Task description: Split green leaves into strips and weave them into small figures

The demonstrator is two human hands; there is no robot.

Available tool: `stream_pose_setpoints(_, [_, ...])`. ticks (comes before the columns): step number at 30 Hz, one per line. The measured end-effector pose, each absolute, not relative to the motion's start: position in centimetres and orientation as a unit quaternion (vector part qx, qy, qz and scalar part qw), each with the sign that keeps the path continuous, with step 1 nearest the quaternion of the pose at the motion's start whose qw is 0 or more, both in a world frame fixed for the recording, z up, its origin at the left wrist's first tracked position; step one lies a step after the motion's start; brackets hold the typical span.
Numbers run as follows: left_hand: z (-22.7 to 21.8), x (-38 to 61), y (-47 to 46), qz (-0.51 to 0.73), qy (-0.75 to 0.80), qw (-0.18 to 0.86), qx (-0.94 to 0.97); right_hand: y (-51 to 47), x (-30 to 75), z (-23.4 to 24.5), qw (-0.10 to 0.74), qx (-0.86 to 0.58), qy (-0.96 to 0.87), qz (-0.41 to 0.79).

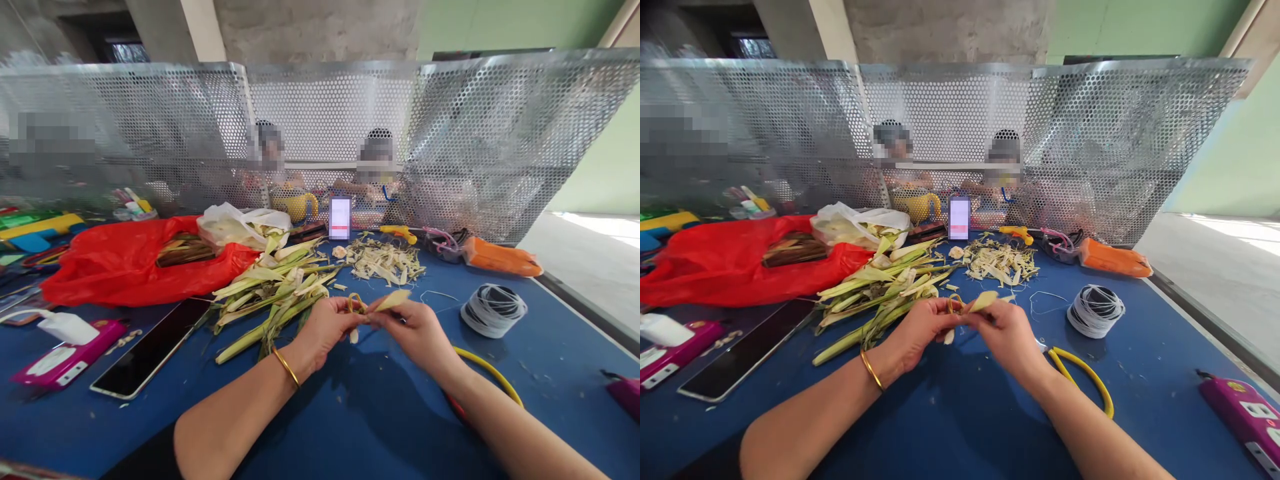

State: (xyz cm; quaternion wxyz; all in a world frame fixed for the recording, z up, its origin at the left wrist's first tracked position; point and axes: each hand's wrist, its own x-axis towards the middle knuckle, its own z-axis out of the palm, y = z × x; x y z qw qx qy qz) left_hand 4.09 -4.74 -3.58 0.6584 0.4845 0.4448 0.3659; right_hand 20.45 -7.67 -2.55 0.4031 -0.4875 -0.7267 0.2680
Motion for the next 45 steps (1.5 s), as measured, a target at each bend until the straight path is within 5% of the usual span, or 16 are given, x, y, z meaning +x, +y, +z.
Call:
stream_pose_setpoints(4, [-3.1, 4.2, -5.2, 0.331, 0.427, 0.681, 0.495, -7.3, 20.9, -2.9, 0.357, -0.559, -0.746, 0.06])
stream_pose_setpoints(10, [-3.0, 4.4, -5.8, 0.329, 0.397, 0.693, 0.504, -7.6, 20.2, -3.4, 0.219, -0.65, -0.728, 0.019])
stream_pose_setpoints(20, [-3.7, 4.4, -4.6, 0.407, 0.46, 0.677, 0.405, -7.5, 21.9, -1.3, 0.22, -0.58, -0.774, 0.127])
stream_pose_setpoints(27, [-3.5, 4.0, -4.2, 0.379, 0.473, 0.688, 0.398, -7.5, 23.5, 0.7, 0.231, -0.454, -0.785, 0.353])
stream_pose_setpoints(34, [-3.5, 3.8, -4.1, 0.355, 0.46, 0.706, 0.404, -6.9, 23.8, 0.1, 0.326, -0.433, -0.637, 0.549])
stream_pose_setpoints(42, [-3.4, 4.4, -4.6, 0.37, 0.484, 0.634, 0.476, -7.1, 21.3, -1.3, 0.499, -0.49, -0.609, 0.375])
stream_pose_setpoints(45, [-3.4, 4.5, -4.6, 0.377, 0.492, 0.628, 0.47, -7.1, 21.1, -1.6, 0.479, -0.496, -0.609, 0.393])
